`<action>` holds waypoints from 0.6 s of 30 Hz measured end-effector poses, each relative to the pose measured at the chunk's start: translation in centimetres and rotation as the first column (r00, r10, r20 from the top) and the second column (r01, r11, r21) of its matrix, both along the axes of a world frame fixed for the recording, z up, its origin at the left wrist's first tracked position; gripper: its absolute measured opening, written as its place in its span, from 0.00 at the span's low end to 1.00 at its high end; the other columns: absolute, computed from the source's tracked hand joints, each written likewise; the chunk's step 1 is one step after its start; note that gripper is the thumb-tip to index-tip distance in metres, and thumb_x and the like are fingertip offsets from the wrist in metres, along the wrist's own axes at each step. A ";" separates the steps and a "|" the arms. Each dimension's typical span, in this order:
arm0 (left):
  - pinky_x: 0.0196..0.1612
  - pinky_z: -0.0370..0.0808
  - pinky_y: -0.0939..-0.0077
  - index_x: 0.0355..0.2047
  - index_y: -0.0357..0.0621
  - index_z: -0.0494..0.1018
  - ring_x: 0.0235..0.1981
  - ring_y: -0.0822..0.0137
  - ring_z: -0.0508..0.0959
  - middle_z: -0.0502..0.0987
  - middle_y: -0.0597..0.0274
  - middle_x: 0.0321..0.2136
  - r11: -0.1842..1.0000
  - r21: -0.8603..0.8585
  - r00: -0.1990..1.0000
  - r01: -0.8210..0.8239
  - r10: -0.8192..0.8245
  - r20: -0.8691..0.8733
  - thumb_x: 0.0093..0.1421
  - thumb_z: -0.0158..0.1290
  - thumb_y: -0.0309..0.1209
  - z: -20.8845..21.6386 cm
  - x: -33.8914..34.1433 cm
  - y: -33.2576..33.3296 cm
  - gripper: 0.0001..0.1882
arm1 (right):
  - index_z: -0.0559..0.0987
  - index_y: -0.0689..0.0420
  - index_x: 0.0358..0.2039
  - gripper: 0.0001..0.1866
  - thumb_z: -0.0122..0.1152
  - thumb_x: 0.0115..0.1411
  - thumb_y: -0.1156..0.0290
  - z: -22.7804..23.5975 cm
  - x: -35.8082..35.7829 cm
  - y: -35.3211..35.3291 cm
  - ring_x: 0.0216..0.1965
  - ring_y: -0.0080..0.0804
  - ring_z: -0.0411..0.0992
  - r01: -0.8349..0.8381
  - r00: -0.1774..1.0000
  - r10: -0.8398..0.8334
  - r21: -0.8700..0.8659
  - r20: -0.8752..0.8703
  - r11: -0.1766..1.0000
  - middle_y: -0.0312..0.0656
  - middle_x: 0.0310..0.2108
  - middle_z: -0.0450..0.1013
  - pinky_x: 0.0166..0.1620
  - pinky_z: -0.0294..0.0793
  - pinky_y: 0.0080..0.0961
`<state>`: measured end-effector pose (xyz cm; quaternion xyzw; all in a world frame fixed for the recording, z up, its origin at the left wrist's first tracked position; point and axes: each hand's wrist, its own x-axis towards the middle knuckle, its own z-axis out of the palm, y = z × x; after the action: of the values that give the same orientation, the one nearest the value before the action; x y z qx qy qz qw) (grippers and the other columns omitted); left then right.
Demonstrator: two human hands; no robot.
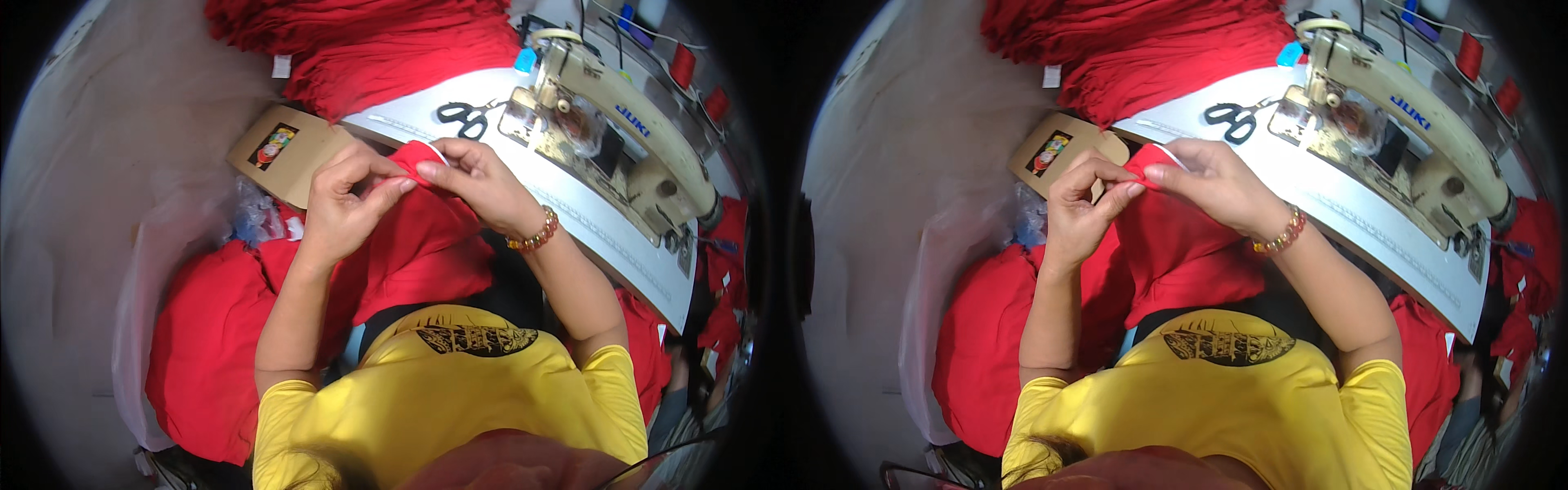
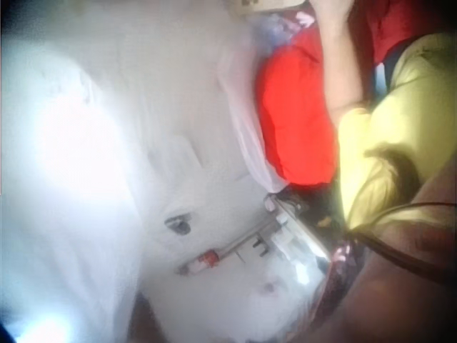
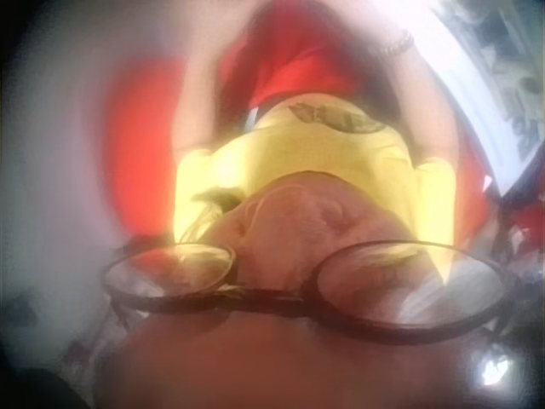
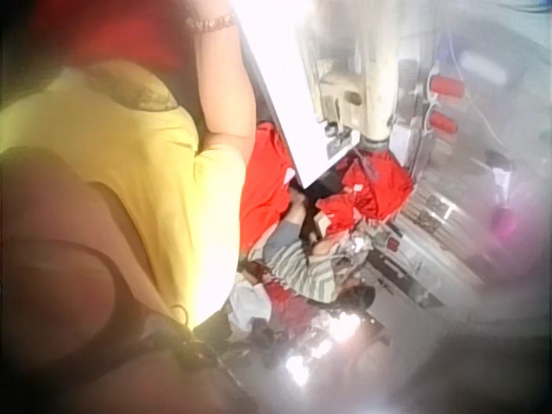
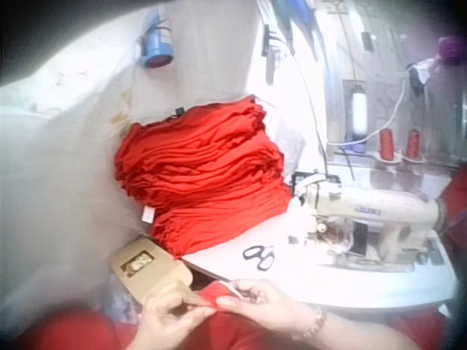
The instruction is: The person sits at a sewing station and repeatedly picks up red garments from a pile. They use scissors to cut off white tags or loose threads from the clothing items and then place the garments back onto the pile. The person also briefly handles a plastic bag containing a snack.
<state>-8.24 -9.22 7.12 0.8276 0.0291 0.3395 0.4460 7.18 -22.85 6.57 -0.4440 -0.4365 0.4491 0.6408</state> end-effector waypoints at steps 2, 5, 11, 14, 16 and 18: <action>0.47 0.68 0.76 0.50 0.41 0.70 0.44 0.70 0.71 0.73 0.61 0.42 0.983 -0.058 0.966 0.173 -0.157 0.205 0.45 0.66 0.28 -1.3 2.2 0.0 0.30 | 0.77 0.65 0.44 0.12 0.55 0.65 0.71 -0.6 1.1 -0.3 0.40 0.14 0.70 -0.006 0.995 0.005 0.016 0.098 1.000 0.33 0.38 0.76 0.46 0.70 0.17; 0.59 0.62 0.70 0.58 0.38 0.63 0.56 0.64 0.67 0.69 0.57 0.55 0.868 -0.370 0.794 0.330 -0.468 -0.388 0.38 0.71 0.35 -3.2 2.7 2.2 0.46 | 0.78 0.62 0.44 0.11 0.55 0.64 0.71 0.9 1.7 0.2 0.37 0.11 0.69 -0.040 0.950 0.023 0.046 0.312 0.998 0.29 0.35 0.75 0.43 0.70 0.13; 0.41 0.73 0.63 0.47 0.39 0.69 0.37 0.56 0.76 0.75 0.52 0.36 0.886 0.455 0.833 -0.094 0.320 -0.450 0.40 0.66 0.26 -6.2 -0.4 6.0 0.31 | 0.79 0.55 0.41 0.10 0.58 0.63 0.64 3.1 5.8 -2.5 0.23 0.06 0.66 0.267 0.913 -0.309 0.184 0.265 0.946 0.24 0.26 0.73 0.22 0.60 0.07; 0.36 0.73 0.57 0.40 0.39 0.69 0.34 0.46 0.75 0.73 0.47 0.32 0.768 0.579 0.837 -0.274 0.487 -0.250 0.39 0.64 0.25 -6.5 -5.3 2.0 0.25 | 0.79 0.57 0.40 0.08 0.61 0.60 0.71 0.4 6.4 -6.5 0.23 0.05 0.62 0.231 0.883 -0.151 -0.132 0.444 0.964 0.23 0.26 0.70 0.23 0.59 0.08; 0.33 0.74 0.55 0.39 0.39 0.67 0.35 0.44 0.75 0.72 0.47 0.31 0.742 0.661 0.770 -0.112 0.485 -0.415 0.41 0.62 0.24 -7.7 -7.9 -1.2 0.23 | 0.78 0.60 0.38 0.07 0.60 0.59 0.73 -5.5 5.3 -7.7 0.23 0.07 0.59 0.204 0.917 -0.079 -0.291 0.390 0.935 0.22 0.21 0.64 0.24 0.58 0.12; 0.38 0.74 0.51 0.45 0.37 0.66 0.40 0.42 0.76 0.74 0.38 0.38 0.920 0.346 0.445 0.185 0.235 -0.864 0.48 0.59 0.29 -11.8 -9.8 -2.9 0.24 | 0.77 0.62 0.37 0.07 0.59 0.57 0.76 -12.7 4.1 -9.4 0.22 0.13 0.60 0.194 0.926 -0.046 -0.367 0.375 0.910 0.29 0.19 0.66 0.25 0.61 0.17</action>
<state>-18.07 -12.14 -4.66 0.9511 0.2038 -0.1429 0.1829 11.27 -32.29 -6.17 -0.6655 -0.4166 0.3990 0.4737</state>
